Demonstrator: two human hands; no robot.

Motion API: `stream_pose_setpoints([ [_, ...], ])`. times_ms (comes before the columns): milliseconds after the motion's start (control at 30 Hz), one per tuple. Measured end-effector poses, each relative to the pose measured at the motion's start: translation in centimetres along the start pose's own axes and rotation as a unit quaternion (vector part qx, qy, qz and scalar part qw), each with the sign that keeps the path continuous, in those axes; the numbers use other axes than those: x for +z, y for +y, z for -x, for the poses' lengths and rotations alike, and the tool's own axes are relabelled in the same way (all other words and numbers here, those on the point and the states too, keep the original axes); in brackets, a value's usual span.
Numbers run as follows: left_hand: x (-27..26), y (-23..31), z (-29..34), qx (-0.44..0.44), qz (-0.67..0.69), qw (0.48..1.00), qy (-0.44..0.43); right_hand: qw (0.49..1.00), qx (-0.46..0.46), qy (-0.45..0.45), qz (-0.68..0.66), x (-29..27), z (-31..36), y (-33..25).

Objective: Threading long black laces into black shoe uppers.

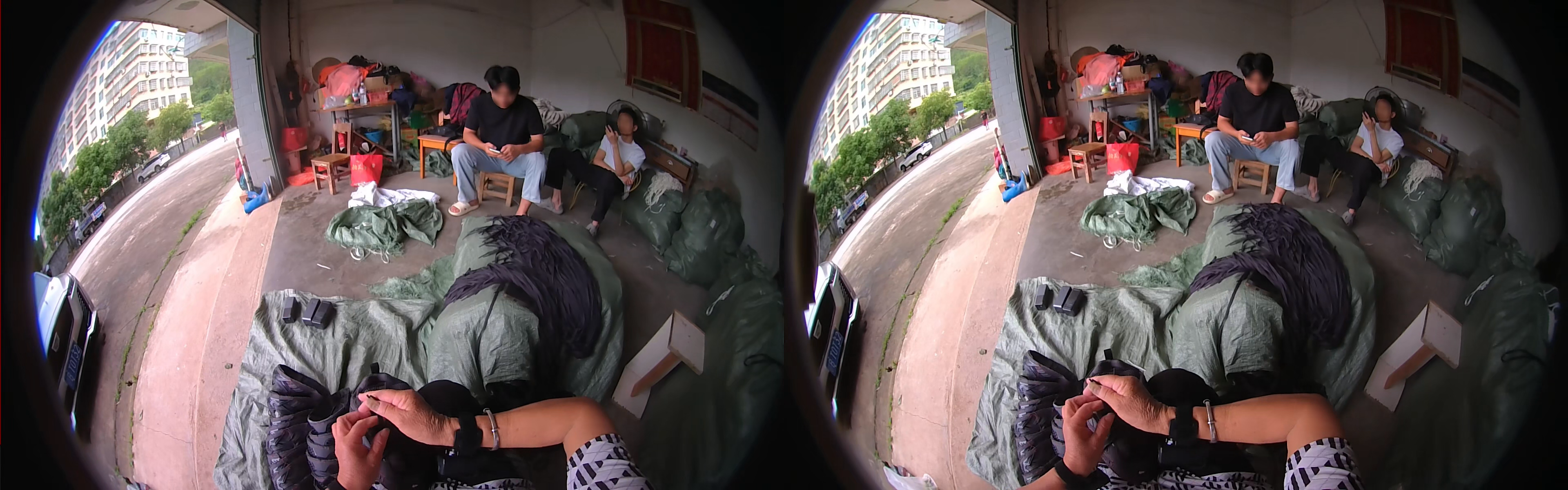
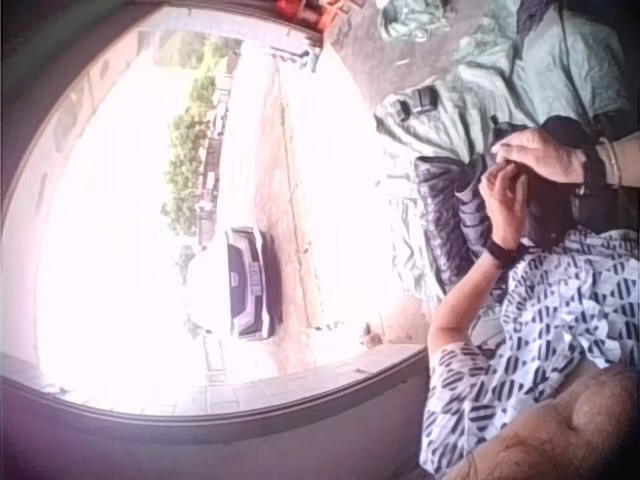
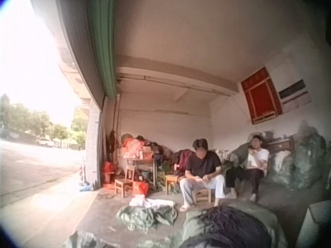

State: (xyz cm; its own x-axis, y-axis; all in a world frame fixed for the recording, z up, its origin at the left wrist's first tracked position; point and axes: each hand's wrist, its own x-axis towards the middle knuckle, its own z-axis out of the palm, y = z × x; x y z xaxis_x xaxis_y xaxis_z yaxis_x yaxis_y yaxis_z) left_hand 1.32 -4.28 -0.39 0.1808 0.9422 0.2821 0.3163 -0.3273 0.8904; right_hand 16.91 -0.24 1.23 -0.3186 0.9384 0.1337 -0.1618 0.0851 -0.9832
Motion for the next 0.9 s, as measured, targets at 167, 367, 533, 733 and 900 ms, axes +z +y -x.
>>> stream_pose_setpoints([
  [167, 0.7, -0.5, 0.8, 0.09, -0.243, 0.966, -0.017, 0.996, 0.091, 0.01, 0.005, -1.6, -0.1, 0.1],
  [367, 0.4, -0.7, 0.6, 0.055, -0.247, 0.967, -0.04, 0.966, 0.224, 0.065, -0.113, -2.4, -2.3, -0.8],
  [533, 0.2, -0.1, 0.4, 0.042, -0.255, 0.964, -0.056, 0.974, 0.111, 0.086, -0.179, -5.1, -5.3, -4.8],
  [733, 0.3, 0.0, 0.1, 0.003, -0.269, 0.96, -0.073, 0.955, 0.008, 0.179, -0.236, -13.2, -10.0, -13.3],
  [900, 0.0, 0.4, 0.4, 0.032, -0.292, 0.952, -0.081, 0.916, -0.114, 0.281, -0.261, -22.2, -9.1, -29.7],
])
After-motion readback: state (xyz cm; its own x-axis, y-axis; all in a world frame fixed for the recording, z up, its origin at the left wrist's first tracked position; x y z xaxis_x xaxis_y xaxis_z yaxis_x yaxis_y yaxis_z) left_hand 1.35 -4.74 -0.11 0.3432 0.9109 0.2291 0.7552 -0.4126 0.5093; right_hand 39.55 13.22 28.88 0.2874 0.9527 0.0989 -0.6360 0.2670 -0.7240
